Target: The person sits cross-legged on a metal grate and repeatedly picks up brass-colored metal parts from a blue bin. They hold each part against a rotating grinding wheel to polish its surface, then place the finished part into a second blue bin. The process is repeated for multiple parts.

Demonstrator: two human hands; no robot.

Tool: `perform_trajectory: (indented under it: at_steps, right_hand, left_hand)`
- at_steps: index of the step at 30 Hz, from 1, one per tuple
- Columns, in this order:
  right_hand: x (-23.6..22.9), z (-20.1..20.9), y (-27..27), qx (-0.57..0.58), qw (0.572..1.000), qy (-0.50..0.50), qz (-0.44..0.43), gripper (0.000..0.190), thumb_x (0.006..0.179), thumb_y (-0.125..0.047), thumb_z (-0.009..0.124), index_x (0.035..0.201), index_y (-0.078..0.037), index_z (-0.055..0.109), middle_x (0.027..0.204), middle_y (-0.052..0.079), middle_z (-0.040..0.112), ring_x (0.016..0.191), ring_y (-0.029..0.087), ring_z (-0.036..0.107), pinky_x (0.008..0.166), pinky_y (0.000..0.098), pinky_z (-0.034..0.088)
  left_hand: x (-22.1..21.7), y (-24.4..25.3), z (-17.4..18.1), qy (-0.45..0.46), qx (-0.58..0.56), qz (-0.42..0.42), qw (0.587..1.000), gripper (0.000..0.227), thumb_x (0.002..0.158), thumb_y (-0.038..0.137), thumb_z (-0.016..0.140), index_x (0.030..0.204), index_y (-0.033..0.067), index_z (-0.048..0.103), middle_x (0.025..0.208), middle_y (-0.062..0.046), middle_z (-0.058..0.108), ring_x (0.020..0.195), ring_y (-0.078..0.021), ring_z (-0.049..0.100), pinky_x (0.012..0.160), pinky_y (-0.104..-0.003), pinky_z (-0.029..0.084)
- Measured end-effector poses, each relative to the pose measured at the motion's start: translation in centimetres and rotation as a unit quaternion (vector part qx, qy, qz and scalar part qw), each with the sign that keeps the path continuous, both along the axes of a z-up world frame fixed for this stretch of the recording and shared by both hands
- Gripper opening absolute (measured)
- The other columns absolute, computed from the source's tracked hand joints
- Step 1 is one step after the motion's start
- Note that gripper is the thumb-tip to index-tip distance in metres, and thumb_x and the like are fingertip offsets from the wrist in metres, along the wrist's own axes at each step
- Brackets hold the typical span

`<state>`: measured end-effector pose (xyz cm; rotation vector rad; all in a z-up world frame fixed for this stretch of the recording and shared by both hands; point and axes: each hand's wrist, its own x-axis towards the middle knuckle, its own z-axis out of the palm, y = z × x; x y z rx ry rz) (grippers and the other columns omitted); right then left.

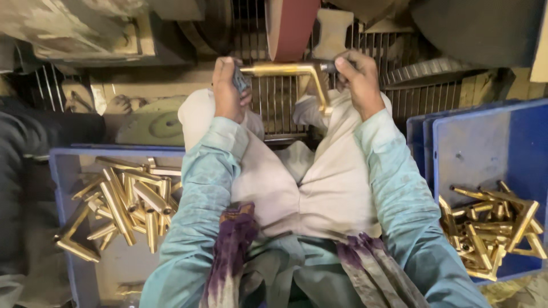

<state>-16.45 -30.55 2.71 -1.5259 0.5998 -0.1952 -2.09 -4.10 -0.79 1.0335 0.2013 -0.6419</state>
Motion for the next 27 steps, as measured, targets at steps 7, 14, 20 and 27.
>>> perform_trajectory:
  at_steps: [7,14,20,27]
  right_hand:
    - [-2.3,3.0,2.7,-0.356,0.924,-0.139,0.033,0.025,0.094,-0.002,0.068,0.118,0.005,0.065,0.122,0.016,0.061,0.115,0.024,0.062,0.104,0.0336,0.051]
    - [0.1,1.0,1.4,-0.245,0.967,-0.054,0.048,0.014,0.099,-0.004,0.067,0.111,0.003,0.067,0.099,0.009,0.067,0.090,0.017,0.063,0.082,0.0309,0.051]
    - [1.6,-1.4,-0.3,-0.002,0.996,0.089,-0.026,0.020,0.099,-0.020,0.068,0.098,0.000,0.068,0.071,0.002,0.056,0.056,0.012,0.047,0.047,0.0292,0.034]
    - [-2.7,2.0,2.8,-0.078,0.995,-0.060,0.032,0.020,0.104,-0.021,0.068,0.109,-0.001,0.066,0.089,0.000,0.060,0.069,0.008,0.053,0.056,0.0254,0.042]
  left_hand:
    - [-0.2,1.4,1.4,-0.008,-0.075,-0.013,0.997,0.022,0.108,0.038,0.050,0.102,0.0172,0.052,0.078,-0.003,0.050,0.050,-0.0108,0.035,0.041,-0.024,0.023]
    - [0.2,0.8,-1.6,0.031,-0.021,0.001,0.999,0.021,0.105,0.038,0.050,0.100,0.0176,0.053,0.068,-0.004,0.047,0.045,-0.0106,0.034,0.038,-0.025,0.023]
    - [1.0,0.3,-1.9,0.025,0.017,0.009,0.999,0.021,0.103,0.038,0.050,0.098,0.0180,0.053,0.066,-0.005,0.048,0.043,-0.0107,0.034,0.036,-0.025,0.023]
    - [-1.3,2.4,2.7,-0.058,-0.003,-0.003,0.998,0.024,0.105,0.039,0.057,0.097,0.0157,0.055,0.075,0.001,0.049,0.049,-0.0075,0.037,0.039,-0.024,0.024]
